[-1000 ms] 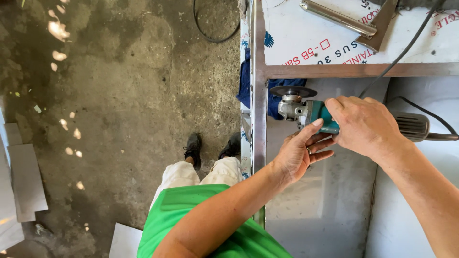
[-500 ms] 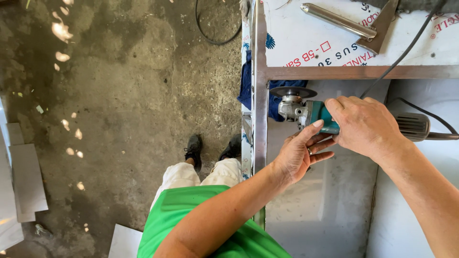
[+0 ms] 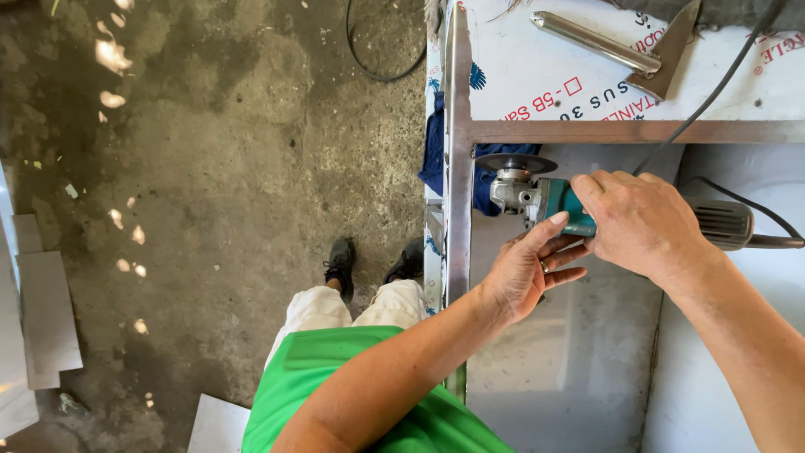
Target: The person arc-welds a stainless steel frame on a workbench, striking an arc that produces sparks and flash. They then wipe the welded area with a blue cloth, reposition locking pliers on the frame, and use an angle grinder to grind the weld, producing sparks.
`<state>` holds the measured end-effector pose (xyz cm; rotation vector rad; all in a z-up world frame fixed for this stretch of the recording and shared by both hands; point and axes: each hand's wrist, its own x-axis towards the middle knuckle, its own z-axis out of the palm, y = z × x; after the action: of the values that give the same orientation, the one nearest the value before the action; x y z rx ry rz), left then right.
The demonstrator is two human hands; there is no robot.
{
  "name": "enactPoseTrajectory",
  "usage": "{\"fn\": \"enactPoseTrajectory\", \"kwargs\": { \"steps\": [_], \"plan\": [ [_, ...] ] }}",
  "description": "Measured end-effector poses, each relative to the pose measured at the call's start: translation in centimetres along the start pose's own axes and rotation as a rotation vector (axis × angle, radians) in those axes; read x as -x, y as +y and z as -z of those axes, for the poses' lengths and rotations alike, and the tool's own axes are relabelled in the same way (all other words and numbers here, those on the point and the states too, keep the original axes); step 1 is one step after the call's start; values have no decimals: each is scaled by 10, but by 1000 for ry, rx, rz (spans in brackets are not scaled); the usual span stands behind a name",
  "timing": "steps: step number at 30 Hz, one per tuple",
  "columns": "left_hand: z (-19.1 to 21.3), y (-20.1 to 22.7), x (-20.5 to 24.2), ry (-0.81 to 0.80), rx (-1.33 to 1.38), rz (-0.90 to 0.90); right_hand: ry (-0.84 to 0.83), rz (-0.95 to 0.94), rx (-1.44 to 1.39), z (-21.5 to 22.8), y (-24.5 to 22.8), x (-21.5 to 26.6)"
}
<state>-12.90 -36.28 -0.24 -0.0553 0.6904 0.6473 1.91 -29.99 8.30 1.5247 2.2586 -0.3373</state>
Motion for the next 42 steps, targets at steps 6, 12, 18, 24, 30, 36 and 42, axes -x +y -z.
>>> {"fn": "enactPoseTrajectory", "kwargs": {
  "steps": [6, 12, 18, 24, 30, 36, 42],
  "plan": [
    [7, -7, -7, -15, 25, 1, 39, 31, 17, 0, 0, 2],
    [-1, 0, 0, -28, -25, 13, 20, 5, -9, -11, 6, 4],
    [-2, -8, -1, -40, -37, 20, 89, -6, -43, -7, 6, 12],
    [-4, -8, 3, -29, -61, 33, -12, -53, -41, -10, 7, 15],
    [-6, -5, 3, -30, -76, 16, 0, -65, -53, -7, 6, 13],
    [-8, -4, 7, 5, -66, 26, -70, -90, -49, -5, 4, 11],
    [-4, -6, 1, -13, -61, 15, -12, -75, -39, -9, 5, 10]
  ]
}}
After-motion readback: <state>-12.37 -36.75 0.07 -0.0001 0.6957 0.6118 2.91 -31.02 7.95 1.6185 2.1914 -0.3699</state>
